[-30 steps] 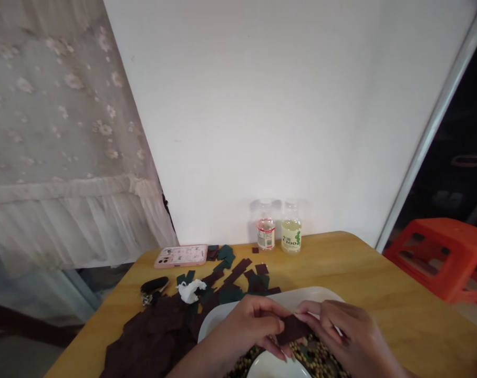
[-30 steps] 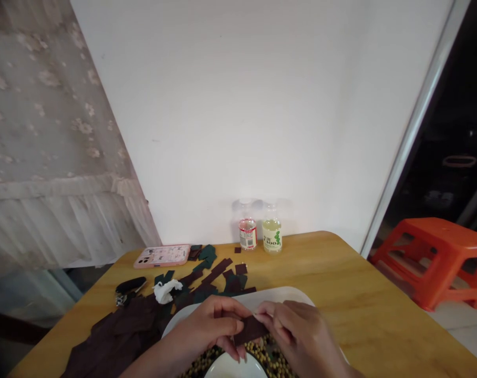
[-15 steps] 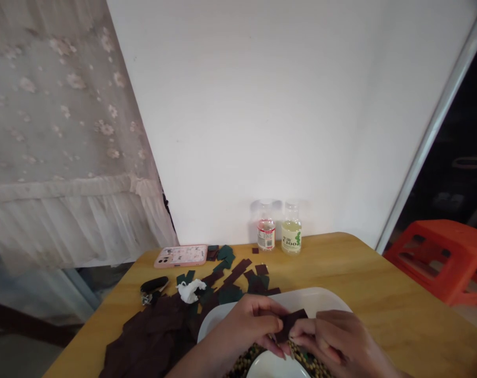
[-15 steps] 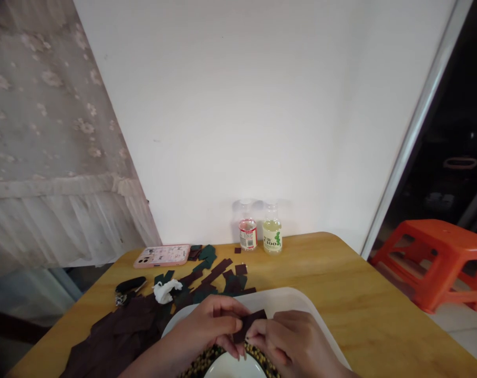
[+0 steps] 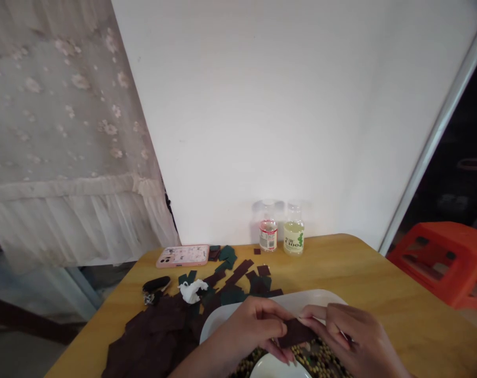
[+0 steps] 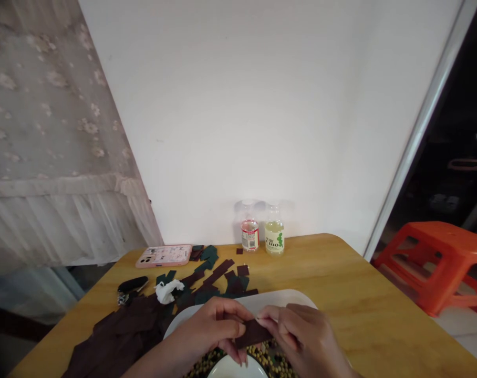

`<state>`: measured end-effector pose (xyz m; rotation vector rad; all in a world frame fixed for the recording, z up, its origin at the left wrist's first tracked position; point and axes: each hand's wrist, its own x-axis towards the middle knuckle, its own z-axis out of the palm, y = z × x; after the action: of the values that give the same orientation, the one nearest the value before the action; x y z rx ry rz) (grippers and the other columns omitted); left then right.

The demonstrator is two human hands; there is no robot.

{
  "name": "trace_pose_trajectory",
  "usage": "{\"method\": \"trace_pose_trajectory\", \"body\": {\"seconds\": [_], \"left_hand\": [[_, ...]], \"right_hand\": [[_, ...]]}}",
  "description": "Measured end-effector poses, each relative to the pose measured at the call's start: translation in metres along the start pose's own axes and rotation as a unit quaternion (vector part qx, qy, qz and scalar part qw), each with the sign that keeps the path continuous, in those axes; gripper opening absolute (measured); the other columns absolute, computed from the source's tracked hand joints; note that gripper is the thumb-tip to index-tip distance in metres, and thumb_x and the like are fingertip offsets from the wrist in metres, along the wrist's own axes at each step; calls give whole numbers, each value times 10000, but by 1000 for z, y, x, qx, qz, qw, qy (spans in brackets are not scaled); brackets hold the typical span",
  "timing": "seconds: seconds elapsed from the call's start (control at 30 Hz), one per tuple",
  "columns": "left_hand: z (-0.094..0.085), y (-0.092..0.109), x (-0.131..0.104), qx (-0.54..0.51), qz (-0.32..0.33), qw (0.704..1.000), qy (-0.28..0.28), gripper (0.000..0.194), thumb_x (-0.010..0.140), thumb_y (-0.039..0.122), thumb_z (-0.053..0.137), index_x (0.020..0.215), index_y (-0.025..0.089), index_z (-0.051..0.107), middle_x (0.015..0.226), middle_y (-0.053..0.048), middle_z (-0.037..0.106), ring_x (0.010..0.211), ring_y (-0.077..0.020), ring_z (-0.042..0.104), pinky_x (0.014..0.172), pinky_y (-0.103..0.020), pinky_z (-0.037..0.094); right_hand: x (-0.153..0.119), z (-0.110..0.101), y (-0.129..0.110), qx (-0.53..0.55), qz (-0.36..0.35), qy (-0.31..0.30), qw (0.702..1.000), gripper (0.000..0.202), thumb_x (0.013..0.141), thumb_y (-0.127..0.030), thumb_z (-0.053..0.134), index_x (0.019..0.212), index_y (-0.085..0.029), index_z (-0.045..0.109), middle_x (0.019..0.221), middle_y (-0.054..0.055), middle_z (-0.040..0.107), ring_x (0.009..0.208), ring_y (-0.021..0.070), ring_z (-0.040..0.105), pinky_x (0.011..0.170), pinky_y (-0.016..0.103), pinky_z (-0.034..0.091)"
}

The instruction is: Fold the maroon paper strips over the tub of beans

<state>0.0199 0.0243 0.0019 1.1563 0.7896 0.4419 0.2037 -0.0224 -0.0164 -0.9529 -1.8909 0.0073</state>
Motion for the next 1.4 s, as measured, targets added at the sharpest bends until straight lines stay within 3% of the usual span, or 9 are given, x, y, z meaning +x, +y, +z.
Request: {"method": "trace_pose_trajectory", "body": {"seconds": [0.17,0.33,0.43,0.57,0.67,0.8,1.2,1.4], "left_hand": [[0,0,0,-1,3,1000,7,286,529,242,591,768,92,637,565,-25,607,477,-124,583,519,-239,463],[1,1,-1,3,6,1000,3,271,554,242,608,783,99,636,608,-28,622,502,-120,590,561,-257,477],[1,2,-1,10,8,1000,0,290,560,274,632,787,94,646,642,-37,629,517,-121,593,575,-264,480],[-1,1,-1,3,2,1000,4,312,551,267,637,806,89,651,617,-37,630,506,-123,592,556,-256,479],[-1,0,-1,-2,4,1000,7,288,552,237,617,797,89,653,608,-36,633,500,-122,597,535,-240,478],[-1,0,-1,-2,2,1000,2,269,546,226,596,773,98,662,596,-25,627,500,-119,599,528,-231,482],[1,2,-2,1,2,1000,10,282,531,240,605,772,99,649,601,-30,625,498,-127,599,522,-235,473],[0,0,-1,-6,6,1000,13,285,549,237,613,794,94,641,600,-32,630,516,-135,607,550,-251,480]], "right_hand": [[-3,2,2,-1,1,-8,1000,373,839,-137,527,537,-209,321,529,-34,576,449,85,558,457,178,401],[-5,6,1,-31,-57,-81,995,158,837,-137,514,704,-222,514,482,-59,564,372,83,465,415,193,339],[-6,7,1,-37,-58,-84,994,124,849,-145,495,771,-222,552,470,-60,557,375,84,460,420,197,332],[-5,7,1,-6,-34,-87,996,203,842,-153,529,655,-212,474,520,-54,597,407,70,498,428,179,349],[-4,7,-1,64,-2,-77,995,318,824,-149,561,582,-207,364,599,-41,649,518,73,608,485,145,420],[-2,5,-4,85,24,-61,994,333,822,-180,566,572,-214,349,665,-5,695,624,113,671,549,160,491],[-4,6,-2,53,60,-53,995,286,799,-211,597,664,-226,346,701,-26,709,459,77,603,405,139,438],[-5,7,-2,67,73,-69,993,308,806,-215,590,667,-231,315,682,-39,704,455,78,587,409,151,423]]}}
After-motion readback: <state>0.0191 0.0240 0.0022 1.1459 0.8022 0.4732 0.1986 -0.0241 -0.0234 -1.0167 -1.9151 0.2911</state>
